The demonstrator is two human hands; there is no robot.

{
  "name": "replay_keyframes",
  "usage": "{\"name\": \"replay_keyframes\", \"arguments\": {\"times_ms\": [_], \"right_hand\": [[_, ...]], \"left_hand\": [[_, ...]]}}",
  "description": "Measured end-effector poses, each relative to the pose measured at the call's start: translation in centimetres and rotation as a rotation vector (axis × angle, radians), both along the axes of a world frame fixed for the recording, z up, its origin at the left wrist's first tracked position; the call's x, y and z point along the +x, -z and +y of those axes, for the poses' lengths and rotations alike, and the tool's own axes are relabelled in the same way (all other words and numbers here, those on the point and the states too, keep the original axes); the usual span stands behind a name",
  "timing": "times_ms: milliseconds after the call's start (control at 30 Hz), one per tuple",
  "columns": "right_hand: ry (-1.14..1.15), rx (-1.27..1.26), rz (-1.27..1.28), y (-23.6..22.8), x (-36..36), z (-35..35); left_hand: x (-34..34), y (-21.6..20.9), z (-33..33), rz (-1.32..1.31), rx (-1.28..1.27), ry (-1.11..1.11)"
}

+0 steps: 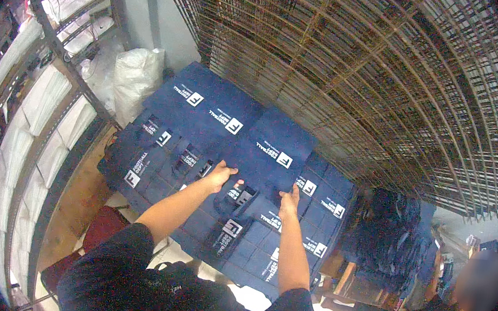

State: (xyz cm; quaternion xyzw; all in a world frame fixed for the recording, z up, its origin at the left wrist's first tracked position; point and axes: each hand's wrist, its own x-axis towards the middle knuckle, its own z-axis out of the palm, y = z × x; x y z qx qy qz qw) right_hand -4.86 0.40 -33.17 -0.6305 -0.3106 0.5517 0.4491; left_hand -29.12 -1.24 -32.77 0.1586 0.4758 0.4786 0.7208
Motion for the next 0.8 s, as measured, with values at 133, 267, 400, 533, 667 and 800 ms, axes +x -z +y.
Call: {"name": "replay_keyframes", "arguments": {"times_ms": [133, 267, 400, 533, 667, 800], "right_hand": [[0.025, -0.099, -0.046, 5.4, -1.1, 1.8], [0.029, -0.100, -0.104, 7.3, -1.8, 2.3], [0.021, -0.177, -0.135, 4.7, -3.1, 2.5], [0.012, -0.181, -0.230, 7.5, -2.0, 3.0], [-0.011, -0.183, -0.305, 6.9, -2.8, 2.9], [-0.033, -0.136, -0.160, 6.9, -3.1, 2.9]], "left_hand": [[0.4, 3.9, 1.5, 0.146, 0.044, -0.061], [0.0, 4.3, 1.7, 0.115, 0.016, -0.072], [-0.3, 8.4, 1.1, 0.337, 0.104, -0.117], [-0.9, 6.7, -1.7, 0.792, 0.069, -0.082], [-2.2, 4.9, -7.6, 0.707, 0.207, -0.155], [-3.9, 6.7, -14.4, 0.620, 0.168, -0.153]]}}
